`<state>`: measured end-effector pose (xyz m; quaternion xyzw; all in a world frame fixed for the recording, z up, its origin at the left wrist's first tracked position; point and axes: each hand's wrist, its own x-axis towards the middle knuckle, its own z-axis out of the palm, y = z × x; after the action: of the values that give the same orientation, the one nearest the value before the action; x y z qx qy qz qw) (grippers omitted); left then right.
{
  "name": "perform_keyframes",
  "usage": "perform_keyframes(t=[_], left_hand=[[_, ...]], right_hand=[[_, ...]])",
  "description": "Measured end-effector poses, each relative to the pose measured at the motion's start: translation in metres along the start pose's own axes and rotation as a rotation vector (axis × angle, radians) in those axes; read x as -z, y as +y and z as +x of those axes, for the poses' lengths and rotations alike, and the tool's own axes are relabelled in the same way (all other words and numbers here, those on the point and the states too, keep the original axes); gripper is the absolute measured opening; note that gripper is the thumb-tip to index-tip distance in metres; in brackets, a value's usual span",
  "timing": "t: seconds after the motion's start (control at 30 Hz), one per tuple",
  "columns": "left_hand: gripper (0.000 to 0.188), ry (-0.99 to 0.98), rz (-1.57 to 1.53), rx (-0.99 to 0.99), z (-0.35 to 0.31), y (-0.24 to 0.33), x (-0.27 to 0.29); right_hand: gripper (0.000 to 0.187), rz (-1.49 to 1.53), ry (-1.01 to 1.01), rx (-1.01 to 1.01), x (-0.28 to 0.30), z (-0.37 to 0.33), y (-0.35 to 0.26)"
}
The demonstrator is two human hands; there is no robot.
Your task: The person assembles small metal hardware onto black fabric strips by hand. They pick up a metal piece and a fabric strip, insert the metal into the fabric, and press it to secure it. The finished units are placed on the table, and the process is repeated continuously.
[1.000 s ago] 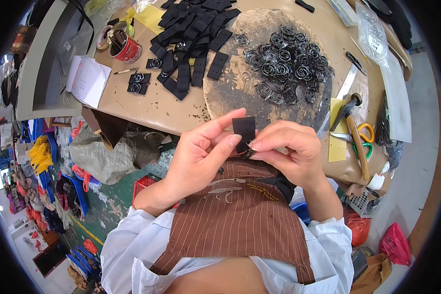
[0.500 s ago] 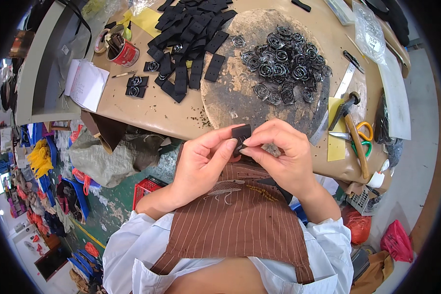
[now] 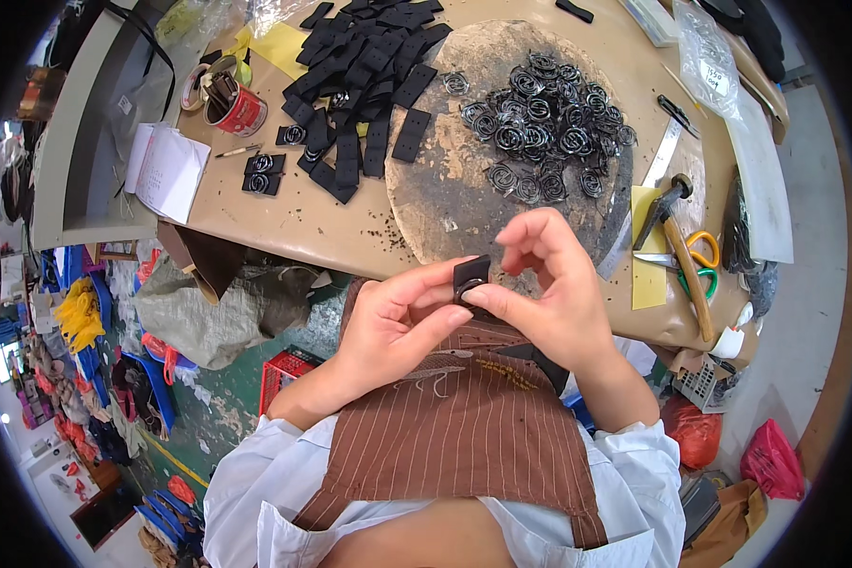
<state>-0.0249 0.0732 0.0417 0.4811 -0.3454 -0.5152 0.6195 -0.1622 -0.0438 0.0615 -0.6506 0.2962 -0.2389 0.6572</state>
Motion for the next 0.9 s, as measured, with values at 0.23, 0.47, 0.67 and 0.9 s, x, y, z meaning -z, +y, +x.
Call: perform_keyframes(t=[0.23,0.47,0.67,0.9], left_hand=[[0.027,0.169,-0.588,0.229,0.008,-0.002,-0.011],[0.028,0.067,-0.109,0.065,0.019,-0.001,0.015],[0.022,0.122,-0.015,0.075,0.019,0.002,0.008],[0.023,0.244,0.124,-0.029,0.014,0.001,0.007]], right_hand=[[0.034,0.276,-0.095,0.032,-0.017,0.001,0.022],[0.016,0.235,-0.113,-0.038,0.005,0.004,0.02],[0.024,0.345,-0.029,-0.081,-0.003,0.0,0.01],[0.023,0.263,0.11,0.061,-0.019,-0.007,0.015]])
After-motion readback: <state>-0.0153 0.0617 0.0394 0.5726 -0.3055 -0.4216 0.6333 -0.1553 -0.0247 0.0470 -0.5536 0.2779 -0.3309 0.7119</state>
